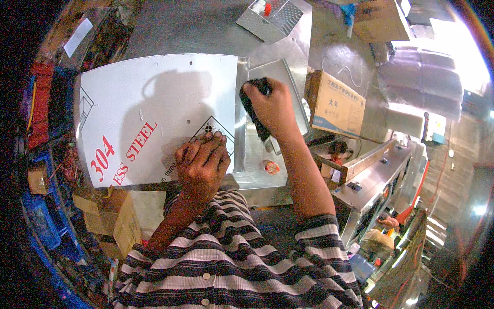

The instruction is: The person uses a small tool to scrape residue from a stainless steel sheet, then wipes the surface with a black cloth. The person flips the sheet to clean the other side and continues wiping until the sheet is set aside.

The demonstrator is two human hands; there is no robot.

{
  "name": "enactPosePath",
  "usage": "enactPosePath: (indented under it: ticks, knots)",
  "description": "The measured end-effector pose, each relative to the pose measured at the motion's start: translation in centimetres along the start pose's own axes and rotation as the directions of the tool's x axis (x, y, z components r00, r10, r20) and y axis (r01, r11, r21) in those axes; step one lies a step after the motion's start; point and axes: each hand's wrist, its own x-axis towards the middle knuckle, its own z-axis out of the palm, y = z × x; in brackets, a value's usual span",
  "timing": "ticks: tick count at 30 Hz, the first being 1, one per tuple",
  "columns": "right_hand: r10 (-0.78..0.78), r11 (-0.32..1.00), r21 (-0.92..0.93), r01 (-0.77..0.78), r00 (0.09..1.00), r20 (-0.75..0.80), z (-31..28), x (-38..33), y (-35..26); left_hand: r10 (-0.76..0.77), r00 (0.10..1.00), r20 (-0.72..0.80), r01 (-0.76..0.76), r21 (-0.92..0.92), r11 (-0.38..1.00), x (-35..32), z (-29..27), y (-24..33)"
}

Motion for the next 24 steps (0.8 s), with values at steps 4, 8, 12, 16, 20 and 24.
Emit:
enactPosePath:
  ticks: [4,8,12,16,20,24]
  knots:
    - [-0.002,1.0,-0.002,0.002,0.997,-0.073,0.2,1.4,-0.9,-0.001,1.0,0.02,0.001,0.012,1.0,0.2,-0.1,0.0]
    - [0.041,0.998,0.053,-0.036,0.995,-0.096,0.9,-1.7,-0.3,0.0,1.0,0.029,-0.001,0.044,0.999,-0.3,-0.1,0.0]
    - [-0.086,0.994,-0.082,0.076,0.988,-0.129,0.3,3.0,0.1,0.029,0.999,0.034,-0.03,0.038,0.999,0.3,-0.3,0.1]
    - [-0.176,0.976,-0.151,0.156,0.976,-0.126,0.8,0.0,-0.4,-0.001,0.996,0.094,-0.003,0.047,0.999,-0.1,-0.9,0.1]
    - [-0.154,0.98,-0.13,0.15,0.988,-0.02,-0.1,1.6,0.5,0.013,0.997,0.082,-0.019,0.067,0.998,0.0,-0.7,0.2]
    - [-0.191,0.976,-0.139,0.165,0.961,-0.202,0.7,3.9,0.7,0.029,0.999,0.027,-0.031,0.089,0.996,-0.1,0.0,0.4]
